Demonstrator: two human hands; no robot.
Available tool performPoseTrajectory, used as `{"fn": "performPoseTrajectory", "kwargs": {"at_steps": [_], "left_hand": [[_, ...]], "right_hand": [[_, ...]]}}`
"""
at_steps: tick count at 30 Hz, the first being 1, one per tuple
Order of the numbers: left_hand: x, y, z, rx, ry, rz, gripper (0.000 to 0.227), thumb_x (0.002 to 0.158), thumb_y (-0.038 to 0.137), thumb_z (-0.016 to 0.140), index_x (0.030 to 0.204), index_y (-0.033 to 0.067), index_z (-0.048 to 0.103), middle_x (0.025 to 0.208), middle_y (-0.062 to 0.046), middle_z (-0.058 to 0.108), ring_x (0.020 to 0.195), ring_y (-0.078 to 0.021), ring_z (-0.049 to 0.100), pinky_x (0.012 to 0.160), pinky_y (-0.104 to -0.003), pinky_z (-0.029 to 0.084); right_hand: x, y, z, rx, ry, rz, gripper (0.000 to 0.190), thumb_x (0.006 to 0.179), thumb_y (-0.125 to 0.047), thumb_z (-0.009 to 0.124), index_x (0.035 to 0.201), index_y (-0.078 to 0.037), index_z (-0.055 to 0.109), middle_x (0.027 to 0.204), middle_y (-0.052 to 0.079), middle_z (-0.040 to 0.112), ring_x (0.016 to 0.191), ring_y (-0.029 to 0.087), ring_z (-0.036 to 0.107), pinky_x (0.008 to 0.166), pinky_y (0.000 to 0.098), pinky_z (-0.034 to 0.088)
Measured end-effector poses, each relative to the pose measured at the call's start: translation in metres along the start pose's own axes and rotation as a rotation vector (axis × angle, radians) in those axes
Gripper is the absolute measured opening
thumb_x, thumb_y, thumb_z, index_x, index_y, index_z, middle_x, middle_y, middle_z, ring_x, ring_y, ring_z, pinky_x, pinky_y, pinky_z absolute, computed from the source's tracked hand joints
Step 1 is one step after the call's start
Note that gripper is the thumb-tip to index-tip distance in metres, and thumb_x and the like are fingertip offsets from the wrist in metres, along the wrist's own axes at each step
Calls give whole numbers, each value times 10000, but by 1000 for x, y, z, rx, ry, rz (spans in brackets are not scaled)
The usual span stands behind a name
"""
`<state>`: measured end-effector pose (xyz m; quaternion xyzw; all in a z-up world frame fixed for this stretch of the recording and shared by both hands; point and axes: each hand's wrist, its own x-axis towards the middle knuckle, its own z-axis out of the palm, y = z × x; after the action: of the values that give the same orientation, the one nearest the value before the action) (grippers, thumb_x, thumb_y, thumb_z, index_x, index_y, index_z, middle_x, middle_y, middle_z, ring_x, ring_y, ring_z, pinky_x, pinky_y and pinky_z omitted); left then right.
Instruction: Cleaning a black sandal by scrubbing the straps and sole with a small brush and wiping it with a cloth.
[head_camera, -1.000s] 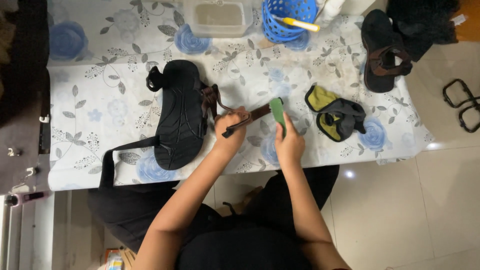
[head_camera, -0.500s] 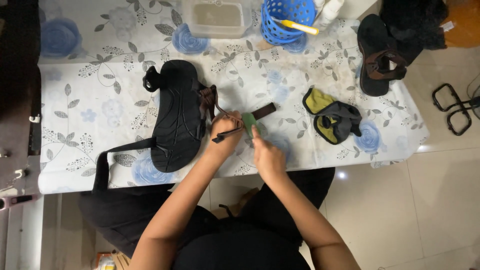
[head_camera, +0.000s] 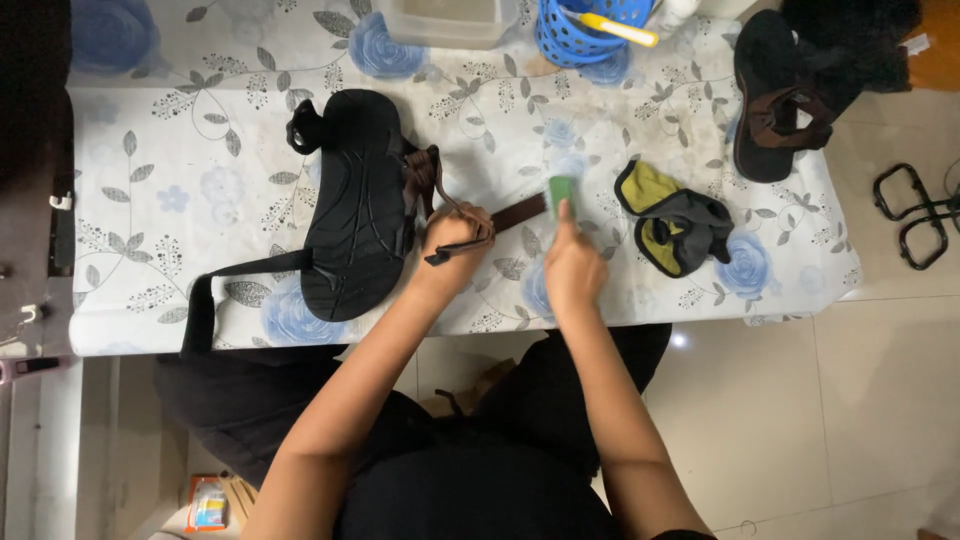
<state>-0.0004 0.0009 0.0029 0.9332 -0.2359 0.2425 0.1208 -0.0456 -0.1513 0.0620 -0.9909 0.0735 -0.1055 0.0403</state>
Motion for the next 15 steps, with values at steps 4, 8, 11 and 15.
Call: {"fn": "performPoseTrajectory", "kwargs": {"at_steps": [4,8,11,15], "left_hand": [[-5,-4,16,45,24,63,218,830,211,546,622,148,564,507,43,522,557,-109,494,562,-266,409],[-12,-5,34,-58,34,3,121,788,179,556,675,137,556,588,23,539,586,-142,502,581,-277,410],[-13,0,29,-56,33,-23,91,748,142,576,658,142,560,586,16,539,567,-141,497,622,-267,392],[-2,1,-23,-150,66,-58,95,745,193,591,677,156,537,626,13,507,571,-141,463,652,-281,353]], "right_hand": [[-16,-8,1,108,98,-35,394,819,-125,555,1210,-169,554,703,141,647,592,300,644,525,418,526],[-33,-8,6,237,67,-137,224,804,-201,570,1014,-203,647,732,58,670,644,272,652,557,395,523],[-9,22,31,130,181,-54,181,820,-233,564,981,-235,648,758,19,675,664,246,655,586,378,526],[-8,9,27,136,252,-26,217,867,-232,529,1059,-242,629,695,69,655,626,283,648,541,409,511]]}}
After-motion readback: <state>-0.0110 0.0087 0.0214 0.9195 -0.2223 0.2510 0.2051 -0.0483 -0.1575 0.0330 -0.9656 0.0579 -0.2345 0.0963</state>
